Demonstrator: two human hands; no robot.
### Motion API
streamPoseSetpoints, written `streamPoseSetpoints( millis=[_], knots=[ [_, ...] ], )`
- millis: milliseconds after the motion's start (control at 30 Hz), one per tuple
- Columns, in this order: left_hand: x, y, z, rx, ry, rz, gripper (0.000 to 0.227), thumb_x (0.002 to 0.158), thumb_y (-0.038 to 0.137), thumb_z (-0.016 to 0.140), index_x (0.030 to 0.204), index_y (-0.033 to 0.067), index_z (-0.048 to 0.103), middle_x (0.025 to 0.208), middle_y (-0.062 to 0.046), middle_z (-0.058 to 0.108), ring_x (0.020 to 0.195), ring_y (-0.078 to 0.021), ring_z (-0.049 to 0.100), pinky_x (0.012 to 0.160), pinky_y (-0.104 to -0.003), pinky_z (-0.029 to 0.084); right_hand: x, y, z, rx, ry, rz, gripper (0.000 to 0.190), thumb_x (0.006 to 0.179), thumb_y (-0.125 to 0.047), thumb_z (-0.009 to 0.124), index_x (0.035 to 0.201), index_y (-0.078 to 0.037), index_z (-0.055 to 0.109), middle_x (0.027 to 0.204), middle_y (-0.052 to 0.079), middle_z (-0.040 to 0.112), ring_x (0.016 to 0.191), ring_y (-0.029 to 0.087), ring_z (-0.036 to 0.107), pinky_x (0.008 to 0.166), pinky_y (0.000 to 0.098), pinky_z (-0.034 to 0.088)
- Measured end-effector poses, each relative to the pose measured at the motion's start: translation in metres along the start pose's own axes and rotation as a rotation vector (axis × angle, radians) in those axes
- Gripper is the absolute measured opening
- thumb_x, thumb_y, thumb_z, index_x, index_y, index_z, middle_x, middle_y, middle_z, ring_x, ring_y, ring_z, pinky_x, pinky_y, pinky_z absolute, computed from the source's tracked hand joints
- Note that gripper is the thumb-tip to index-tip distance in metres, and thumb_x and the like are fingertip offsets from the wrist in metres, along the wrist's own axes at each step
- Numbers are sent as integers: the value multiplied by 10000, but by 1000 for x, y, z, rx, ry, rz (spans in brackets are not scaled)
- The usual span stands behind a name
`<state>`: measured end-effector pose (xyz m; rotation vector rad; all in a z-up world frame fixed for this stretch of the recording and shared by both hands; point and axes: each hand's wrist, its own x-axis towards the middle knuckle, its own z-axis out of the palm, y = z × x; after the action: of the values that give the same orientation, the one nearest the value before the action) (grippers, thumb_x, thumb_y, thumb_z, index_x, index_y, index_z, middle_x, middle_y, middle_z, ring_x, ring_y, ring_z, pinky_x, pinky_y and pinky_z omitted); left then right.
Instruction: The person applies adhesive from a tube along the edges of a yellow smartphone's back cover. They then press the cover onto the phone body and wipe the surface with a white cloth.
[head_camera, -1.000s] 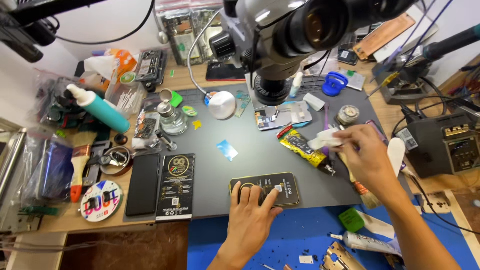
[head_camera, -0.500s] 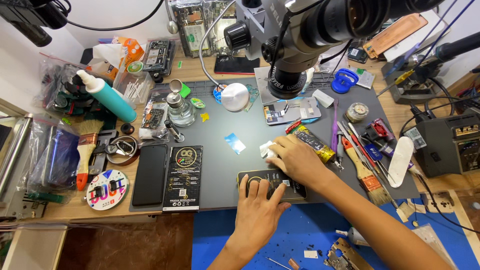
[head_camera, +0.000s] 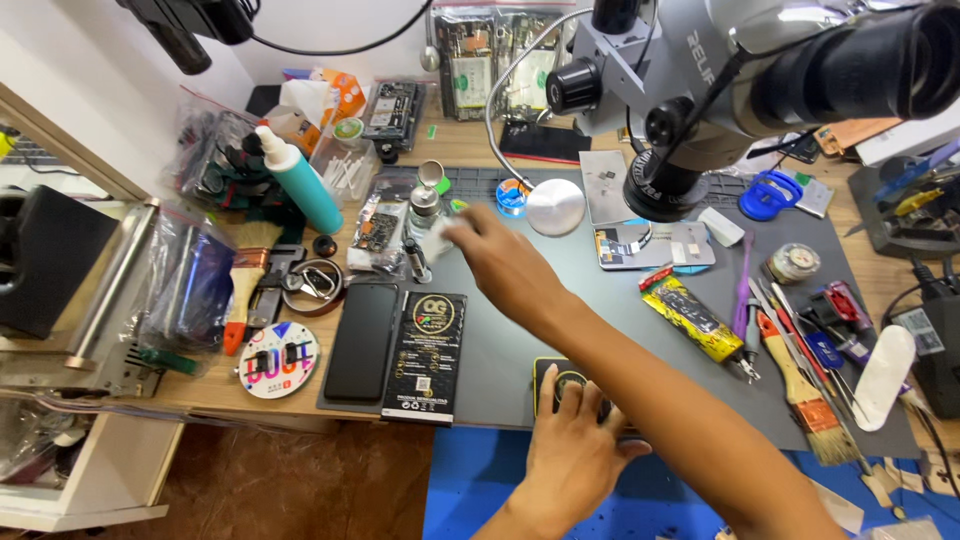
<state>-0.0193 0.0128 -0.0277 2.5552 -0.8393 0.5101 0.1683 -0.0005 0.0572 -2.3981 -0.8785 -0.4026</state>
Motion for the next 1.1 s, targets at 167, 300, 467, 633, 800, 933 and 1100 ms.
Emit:
streamPoseSetpoints(
  millis=[167, 300, 467, 633, 800, 933, 1100],
  knots=[
    [-3, -1, 7, 68, -243, -9, 397, 1013, 476, 617, 1204, 160, 764, 1185, -148, 638, 1131, -381, 502, 1236, -671, 166, 82, 46, 56, -199, 25, -62, 266, 887, 66, 589, 1104, -65, 669, 1057, 151, 571, 901, 391, 605, 581, 533, 502],
    [-5, -4, 11, 43, -291, -11, 430, 1057, 455, 508, 1355, 207, 694, 1340, -114, 620, 1311, -374, 422, 1247, -672, 115, 97, 59, 77, -385, -44, -133, 149, 890, 32, 621, 927, -103, 671, 1123, 92, 570, 979, 303, 577, 539, 489, 580],
    [-5, -4, 10, 67, -259, -12, 440, 1036, 458, 528, 1367, 220, 692, 1330, -110, 630, 1275, -359, 453, 1242, -655, 144, 95, 61, 82, -440, -68, -168, 136, 905, 21, 630, 941, -101, 678, 1147, 110, 597, 958, 298, 578, 557, 462, 593],
    [-3, -3, 5, 61, -313, -19, 431, 1047, 464, 510, 1336, 207, 699, 1337, -114, 618, 1280, -353, 443, 1247, -657, 126, 96, 60, 82, -461, -33, -213, 114, 901, 6, 641, 933, -89, 695, 1187, 123, 599, 975, 296, 572, 599, 442, 598],
    [-2, -3, 2, 54, -217, -6, 419, 1015, 468, 592, 1313, 207, 728, 1290, -110, 651, 1235, -364, 490, 1236, -659, 181, 94, 59, 81, -543, 9, -260, 107, 924, -28, 653, 916, -129, 686, 1085, 89, 589, 928, 267, 543, 678, 386, 558],
    [1, -3, -4, 51, -215, 5, 353, 1006, 431, 624, 1250, 210, 750, 1208, -105, 667, 1174, -369, 508, 1224, -661, 207, 93, 61, 85, -521, 23, -243, 108, 907, -10, 662, 919, -112, 695, 1107, 91, 596, 974, 262, 557, 622, 379, 589],
    [0, -3, -2, 30, -218, -11, 421, 974, 433, 660, 1301, 176, 723, 1207, -110, 673, 1177, -370, 504, 1223, -658, 202, 92, 61, 85, -562, 52, -278, 106, 905, -38, 660, 903, -138, 696, 1150, 104, 626, 932, 252, 567, 716, 368, 565]
  ],
)
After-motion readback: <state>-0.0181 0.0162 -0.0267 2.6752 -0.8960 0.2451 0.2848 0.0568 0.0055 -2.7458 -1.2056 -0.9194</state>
